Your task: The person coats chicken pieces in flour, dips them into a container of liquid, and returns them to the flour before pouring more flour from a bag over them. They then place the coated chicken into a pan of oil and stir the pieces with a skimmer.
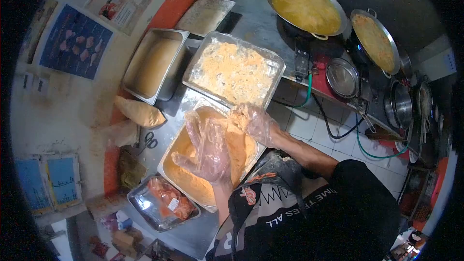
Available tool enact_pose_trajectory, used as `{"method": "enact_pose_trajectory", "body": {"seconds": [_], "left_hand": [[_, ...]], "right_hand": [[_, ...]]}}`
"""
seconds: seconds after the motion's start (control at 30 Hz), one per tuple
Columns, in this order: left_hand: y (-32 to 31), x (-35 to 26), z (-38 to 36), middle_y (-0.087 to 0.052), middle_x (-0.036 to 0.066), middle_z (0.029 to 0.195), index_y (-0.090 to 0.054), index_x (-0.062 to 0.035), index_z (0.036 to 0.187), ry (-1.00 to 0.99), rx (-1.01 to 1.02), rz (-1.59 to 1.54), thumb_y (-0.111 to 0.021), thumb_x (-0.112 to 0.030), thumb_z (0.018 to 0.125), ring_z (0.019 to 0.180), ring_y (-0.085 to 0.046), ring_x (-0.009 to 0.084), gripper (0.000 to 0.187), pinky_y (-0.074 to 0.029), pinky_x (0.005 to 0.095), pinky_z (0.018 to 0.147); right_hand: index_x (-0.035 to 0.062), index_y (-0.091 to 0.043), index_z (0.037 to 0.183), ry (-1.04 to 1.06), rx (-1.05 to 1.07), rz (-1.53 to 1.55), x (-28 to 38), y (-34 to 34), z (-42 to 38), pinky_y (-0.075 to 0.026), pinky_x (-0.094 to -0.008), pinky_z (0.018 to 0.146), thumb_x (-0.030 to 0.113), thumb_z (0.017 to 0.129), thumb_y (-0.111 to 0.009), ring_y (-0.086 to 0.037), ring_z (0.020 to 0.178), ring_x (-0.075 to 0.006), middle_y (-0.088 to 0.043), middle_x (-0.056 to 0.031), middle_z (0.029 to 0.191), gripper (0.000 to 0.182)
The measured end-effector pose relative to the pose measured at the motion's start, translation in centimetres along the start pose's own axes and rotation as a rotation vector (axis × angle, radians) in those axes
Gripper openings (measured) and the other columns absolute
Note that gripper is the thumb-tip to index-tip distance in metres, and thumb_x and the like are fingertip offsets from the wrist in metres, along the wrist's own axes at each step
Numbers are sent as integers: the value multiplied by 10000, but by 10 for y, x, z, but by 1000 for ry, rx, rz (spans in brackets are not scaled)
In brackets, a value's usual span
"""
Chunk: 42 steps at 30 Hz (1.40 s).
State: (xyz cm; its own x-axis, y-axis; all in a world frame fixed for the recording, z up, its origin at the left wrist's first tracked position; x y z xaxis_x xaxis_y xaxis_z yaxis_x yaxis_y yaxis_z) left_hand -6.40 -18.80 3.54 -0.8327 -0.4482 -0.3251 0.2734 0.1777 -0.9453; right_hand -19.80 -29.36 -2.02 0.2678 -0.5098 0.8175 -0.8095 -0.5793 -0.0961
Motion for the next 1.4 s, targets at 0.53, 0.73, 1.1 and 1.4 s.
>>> {"method": "enact_pose_trajectory", "body": {"seconds": [0.53,0.73,1.1,1.4], "left_hand": [[-6,-12,15,-319,114,1573,-290,-37,1526,-354,-68,462,-496,-658,914,1353,-408,297,896,-302,405,1153],[12,-33,-36,-353,120,1556,-331,-40,1514,-423,-81,933,-485,-629,935,1328,-432,309,840,-315,410,1145],[99,-123,-79,-504,128,1444,-517,-7,1380,-68,-721,1070,-492,-215,1011,1319,-483,207,424,-372,301,1118],[102,-179,-130,-648,147,1220,-611,31,1247,-300,-766,964,-660,-84,917,1114,-615,185,352,-508,296,941]], "right_hand": [[75,-609,1196,534,477,-517,7,-73,-28,-472,-413,996,171,837,-634,-582,1149,-325,-619,-184,1210,372],[88,-627,1188,367,593,-467,6,-73,-41,-534,-374,865,78,766,-691,-651,1033,-305,-671,-177,1107,427],[18,-531,1253,677,539,-808,-77,7,7,-547,-359,702,236,925,-651,-624,757,-152,-667,-127,1040,412],[69,-654,1151,393,234,-1071,-41,-77,7,-530,-335,813,411,920,-630,-637,868,-253,-640,-128,963,413]]}}
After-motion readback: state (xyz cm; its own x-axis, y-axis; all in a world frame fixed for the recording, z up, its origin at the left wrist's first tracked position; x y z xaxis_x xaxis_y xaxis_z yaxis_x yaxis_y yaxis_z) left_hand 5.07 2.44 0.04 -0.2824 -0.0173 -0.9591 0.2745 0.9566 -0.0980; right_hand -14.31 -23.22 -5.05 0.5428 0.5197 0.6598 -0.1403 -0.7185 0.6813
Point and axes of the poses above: each hand's wrist, its own z-axis towards the middle knuckle, its own y-axis out of the back of the hand, x = y × z, the point moved 1 cm from there along z, towards the middle knuckle
